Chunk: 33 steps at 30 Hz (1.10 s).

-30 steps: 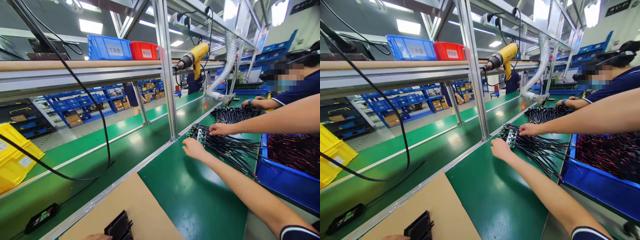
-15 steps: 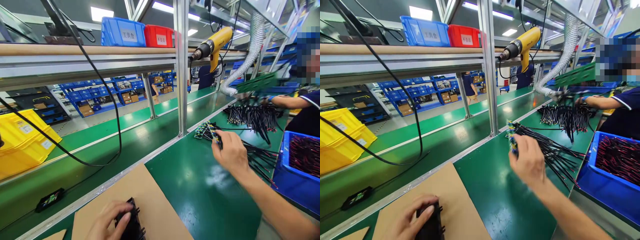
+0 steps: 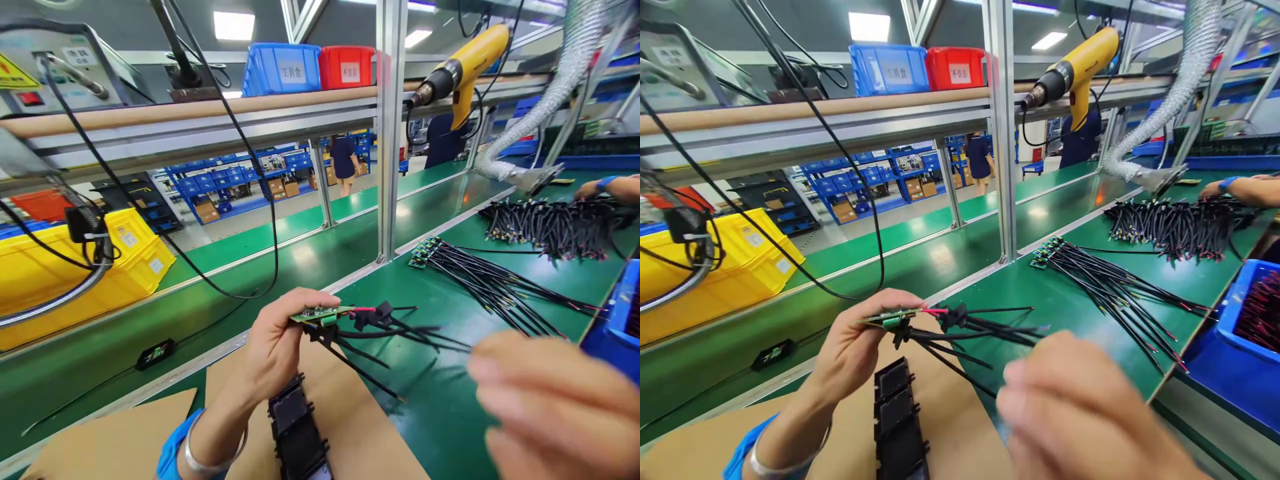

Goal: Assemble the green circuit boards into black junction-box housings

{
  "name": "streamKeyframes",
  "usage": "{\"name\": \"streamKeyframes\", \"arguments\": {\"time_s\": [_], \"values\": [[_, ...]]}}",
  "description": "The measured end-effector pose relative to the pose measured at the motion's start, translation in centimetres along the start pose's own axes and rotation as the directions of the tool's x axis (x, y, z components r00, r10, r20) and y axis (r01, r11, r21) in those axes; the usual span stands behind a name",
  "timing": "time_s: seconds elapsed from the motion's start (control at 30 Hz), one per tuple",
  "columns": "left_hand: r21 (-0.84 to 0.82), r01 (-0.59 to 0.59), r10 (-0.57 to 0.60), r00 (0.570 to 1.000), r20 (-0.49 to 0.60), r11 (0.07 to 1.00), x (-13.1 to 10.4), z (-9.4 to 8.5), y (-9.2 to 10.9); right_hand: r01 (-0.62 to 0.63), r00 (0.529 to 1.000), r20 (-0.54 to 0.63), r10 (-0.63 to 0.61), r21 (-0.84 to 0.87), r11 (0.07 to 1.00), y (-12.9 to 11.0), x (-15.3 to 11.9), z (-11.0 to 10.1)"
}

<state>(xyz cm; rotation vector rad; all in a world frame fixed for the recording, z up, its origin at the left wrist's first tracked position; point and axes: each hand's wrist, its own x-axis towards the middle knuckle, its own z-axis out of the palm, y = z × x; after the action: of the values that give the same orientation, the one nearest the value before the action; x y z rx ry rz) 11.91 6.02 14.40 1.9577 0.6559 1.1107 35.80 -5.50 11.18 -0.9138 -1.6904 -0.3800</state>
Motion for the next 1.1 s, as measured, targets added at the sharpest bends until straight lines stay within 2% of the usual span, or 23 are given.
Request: {"name": "streamKeyframes", "arguments": {"time_s": [0.03, 0.07, 0.1, 0.13, 0.2, 0.3, 0.37, 0.4, 0.43, 0.5, 0.57, 0.67, 0.73, 0.8, 0.9, 1.0, 1.03, 1.1], "values": [[0.047, -0.08, 0.08, 0.997, -0.013, 0.996, 0.2, -0.4, 0.4, -0.049, 0.999, -0.021, 0.049, 0.026, 0.998, 0.4, 1.1, -0.4], [0.079, -0.144, 0.146, 0.989, -0.016, 0.986, 0.3, -0.6, 0.7, -0.093, 0.995, 0.026, 0.091, 0.052, 0.994, 0.8, 2.1, -0.3], [0.101, -0.188, 0.192, 0.981, -0.023, 0.977, 0.5, -0.7, 0.8, -0.116, 0.983, 0.153, 0.102, 0.085, 0.99, 1.2, 3.0, 0.3], [0.112, -0.212, 0.218, 0.975, -0.038, 0.971, 0.6, -0.6, 0.9, -0.162, 0.946, 0.299, 0.122, 0.113, 0.98, 1.7, 3.7, 1.4], [0.096, -0.226, 0.234, 0.969, -0.085, 0.969, 0.8, -0.1, 0.7, -0.248, 0.839, 0.532, 0.113, 0.189, 0.95, 2.9, 4.5, 4.1], [0.038, -0.264, 0.266, 0.958, -0.108, 0.964, 1.1, 0.3, 0.2, -0.41, 0.701, 0.708, 0.078, 0.311, 0.857, 5.0, 4.7, 7.5], [0.012, -0.309, 0.308, 0.947, -0.093, 0.951, 1.3, 0.2, -0.2, -0.531, 0.623, 0.783, 0.012, 0.411, 0.741, 6.2, 4.8, 8.8], [0.0, -0.326, 0.324, 0.941, -0.099, 0.945, 1.4, 0.0, -0.5, -0.581, 0.602, 0.798, -0.023, 0.457, 0.674, 6.7, 4.8, 9.2], [-0.012, -0.334, 0.33, 0.935, -0.131, 0.942, 1.5, -0.2, -0.8, -0.614, 0.604, 0.796, -0.042, 0.498, 0.612, 6.9, 4.9, 9.4], [-0.076, -0.317, 0.291, 0.927, -0.236, 0.945, 1.5, -0.4, -1.5, -0.628, 0.669, 0.743, 0.017, 0.554, 0.547, 7.0, 5.2, 9.8], [-0.219, -0.278, 0.21, 0.934, -0.291, 0.935, 1.4, -0.2, -2.2, -0.602, 0.745, 0.648, 0.156, 0.555, 0.574, 6.3, 5.4, 10.1], [-0.407, -0.197, 0.116, 0.97, -0.215, 0.892, 1.0, 1.4, -3.4, -0.58, 0.796, 0.51, 0.327, 0.486, 0.653, 4.5, 5.5, 10.5], [-0.41, -0.155, 0.074, 0.975, -0.208, 0.899, 0.9, 2.9, -4.1, -0.574, 0.8, 0.493, 0.341, 0.467, 0.673, 3.2, 5.5, 10.4], [-0.391, -0.133, 0.039, 0.97, -0.239, 0.911, 1.0, 4.2, -4.3, -0.589, 0.786, 0.525, 0.325, 0.478, 0.652, 2.1, 5.8, 9.9], [-0.409, -0.114, -0.032, 0.943, -0.332, 0.905, 1.5, 4.8, -3.4, -0.618, 0.744, 0.596, 0.301, 0.442, 0.65, 1.0, 6.9, 8.4], [-0.402, -0.007, -0.18, 0.887, -0.426, 0.915, 1.9, 2.7, -1.1, -0.553, 0.756, 0.599, 0.262, 0.372, 0.745, 1.0, 8.8, 6.8], [-0.368, 0.059, -0.224, 0.878, -0.424, 0.928, 1.9, 1.4, -0.1, -0.535, 0.769, 0.581, 0.266, 0.358, 0.766, 1.4, 9.4, 6.2], [-0.207, 0.23, -0.291, 0.89, -0.35, 0.951, 1.3, -1.8, 2.3, -0.519, 0.78, 0.563, 0.273, 0.339, 0.785, 2.7, 10.5, 5.2]]}}
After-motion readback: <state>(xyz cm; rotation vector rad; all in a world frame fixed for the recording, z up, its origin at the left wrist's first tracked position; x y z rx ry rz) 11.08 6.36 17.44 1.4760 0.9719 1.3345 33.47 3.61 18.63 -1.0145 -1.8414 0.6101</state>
